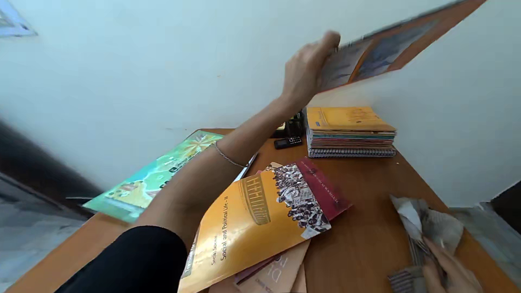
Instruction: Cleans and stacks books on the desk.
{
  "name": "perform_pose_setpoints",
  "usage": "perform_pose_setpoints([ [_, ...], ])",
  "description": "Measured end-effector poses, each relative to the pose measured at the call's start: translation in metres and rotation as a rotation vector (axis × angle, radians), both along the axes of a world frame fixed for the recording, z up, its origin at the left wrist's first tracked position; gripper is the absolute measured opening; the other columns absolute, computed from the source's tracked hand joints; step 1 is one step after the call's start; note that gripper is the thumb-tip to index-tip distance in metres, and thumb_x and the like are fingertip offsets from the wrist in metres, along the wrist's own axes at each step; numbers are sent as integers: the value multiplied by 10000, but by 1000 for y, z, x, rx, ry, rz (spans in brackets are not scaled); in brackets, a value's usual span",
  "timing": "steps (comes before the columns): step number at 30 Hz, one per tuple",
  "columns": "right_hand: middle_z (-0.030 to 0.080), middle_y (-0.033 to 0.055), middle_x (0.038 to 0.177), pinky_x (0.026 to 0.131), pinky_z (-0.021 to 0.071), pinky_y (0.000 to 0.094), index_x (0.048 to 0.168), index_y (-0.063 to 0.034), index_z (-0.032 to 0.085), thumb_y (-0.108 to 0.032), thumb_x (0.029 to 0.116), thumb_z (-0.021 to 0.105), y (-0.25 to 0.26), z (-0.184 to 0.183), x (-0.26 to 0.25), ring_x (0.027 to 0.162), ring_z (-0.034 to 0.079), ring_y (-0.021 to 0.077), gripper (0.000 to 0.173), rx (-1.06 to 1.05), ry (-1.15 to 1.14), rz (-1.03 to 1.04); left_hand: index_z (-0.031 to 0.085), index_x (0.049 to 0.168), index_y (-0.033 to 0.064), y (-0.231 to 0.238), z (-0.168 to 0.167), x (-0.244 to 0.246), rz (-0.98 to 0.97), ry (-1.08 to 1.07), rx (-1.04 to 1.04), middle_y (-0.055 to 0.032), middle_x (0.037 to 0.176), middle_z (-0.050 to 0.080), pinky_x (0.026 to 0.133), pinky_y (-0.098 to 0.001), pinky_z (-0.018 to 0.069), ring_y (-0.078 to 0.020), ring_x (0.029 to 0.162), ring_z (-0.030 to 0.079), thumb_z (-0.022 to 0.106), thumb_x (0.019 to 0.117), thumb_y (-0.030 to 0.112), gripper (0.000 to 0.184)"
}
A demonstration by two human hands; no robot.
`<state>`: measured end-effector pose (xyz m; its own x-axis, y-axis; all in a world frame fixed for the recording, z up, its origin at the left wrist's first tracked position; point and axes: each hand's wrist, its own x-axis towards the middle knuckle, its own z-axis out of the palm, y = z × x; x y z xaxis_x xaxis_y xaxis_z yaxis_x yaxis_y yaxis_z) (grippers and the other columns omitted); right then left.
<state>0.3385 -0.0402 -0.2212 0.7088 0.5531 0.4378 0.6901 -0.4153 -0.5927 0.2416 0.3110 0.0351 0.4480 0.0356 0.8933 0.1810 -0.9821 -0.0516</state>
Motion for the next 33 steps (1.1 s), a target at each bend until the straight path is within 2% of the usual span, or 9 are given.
perform_pose_setpoints([
  [3, 664, 323, 1278, 995, 501, 574, 1235, 125, 683, -1, 965, 527, 1, -1, -1, 1131, 662, 503, 336, 21, -8, -5, 678, 1239, -3, 18, -52, 22, 24, 209, -29, -207, 1157, 719, 935, -564, 521, -416, 1115, 672, 490, 1006, -42, 302],
  [5, 669, 321, 1269, 978, 508, 571, 1229, 122, 688, 1, 962, 530, 2, 0, -2, 1111, 669, 500, 333, 33, -12, -6, 681, 1261, 19, 31, -89, 28, 38, 380, -29, -200, 1271, 689, 1003, -593, 480, -435, 1199, 634, 509, 960, -108, 369],
  [9, 681, 302, 1259, 974, 519, 538, 1220, 109, 698, -1, 963, 536, 3, -1, -2, 1106, 678, 472, 324, 33, -3, -26, 686, 1290, 43, 49, -141, 26, 40, 487, -84, -209, 1294, 678, 985, -599, 496, -455, 1196, 637, 557, 910, -154, 447],
  [12, 682, 292, 1265, 995, 516, 522, 1226, 105, 695, -12, 967, 542, 3, -1, -2, 1135, 675, 456, 323, 20, -5, -28, 654, 1351, 81, 57, -149, 26, 110, 608, -222, -210, 1331, 657, 1022, -605, 468, -451, 1256, 601, 546, 922, -156, 501],
  [17, 688, 287, 1258, 999, 517, 503, 1227, 105, 696, -21, 973, 543, 2, -3, 0, 1129, 681, 442, 322, 9, -22, -30, 636, 1383, 107, 55, -150, 38, 113, 661, -290, -215, 1337, 645, 1050, -611, 435, -443, 1286, 575, 492, 976, -113, 484],
  [20, 691, 277, 1258, 1004, 518, 480, 1228, 94, 702, -24, 978, 544, 2, -3, 1, 1135, 676, 435, 318, 0, -18, -29, 611, 1416, 116, 68, -148, 44, 30, 710, -318, -212, 1378, 616, 1042, -638, 411, -439, 1322, 539, 498, 1070, 98, 364],
  [23, 686, 280, 1265, 1009, 515, 476, 1232, 92, 700, -30, 982, 550, 2, -2, 0, 1141, 673, 433, 317, 4, -8, -34, 618, 1413, 123, 74, -149, 49, 4, 705, -366, -205, 1393, 607, 1049, -650, 388, -430, 1339, 522, 487, 1091, 227, 363],
  [27, 685, 277, 1273, 1015, 513, 477, 1233, 96, 698, -34, 985, 549, 2, -2, -1, 1151, 672, 434, 317, 9, -7, -38, 633, 1401, 132, 74, -147, 53, 21, 705, -429, -189, 1403, 602, 1064, -645, 370, -417, 1344, 515, 433, 1109, 272, 381],
  [33, 687, 288, 1257, 1004, 517, 468, 1225, 99, 701, -24, 977, 548, 1, -3, -1, 1134, 678, 430, 317, 17, -24, -31, 637, 1406, 145, 79, -148, 57, 5, 706, -542, -190, 1439, 575, 1077, -657, 343, -420, 1371, 483, 425, 1108, 298, 396],
])
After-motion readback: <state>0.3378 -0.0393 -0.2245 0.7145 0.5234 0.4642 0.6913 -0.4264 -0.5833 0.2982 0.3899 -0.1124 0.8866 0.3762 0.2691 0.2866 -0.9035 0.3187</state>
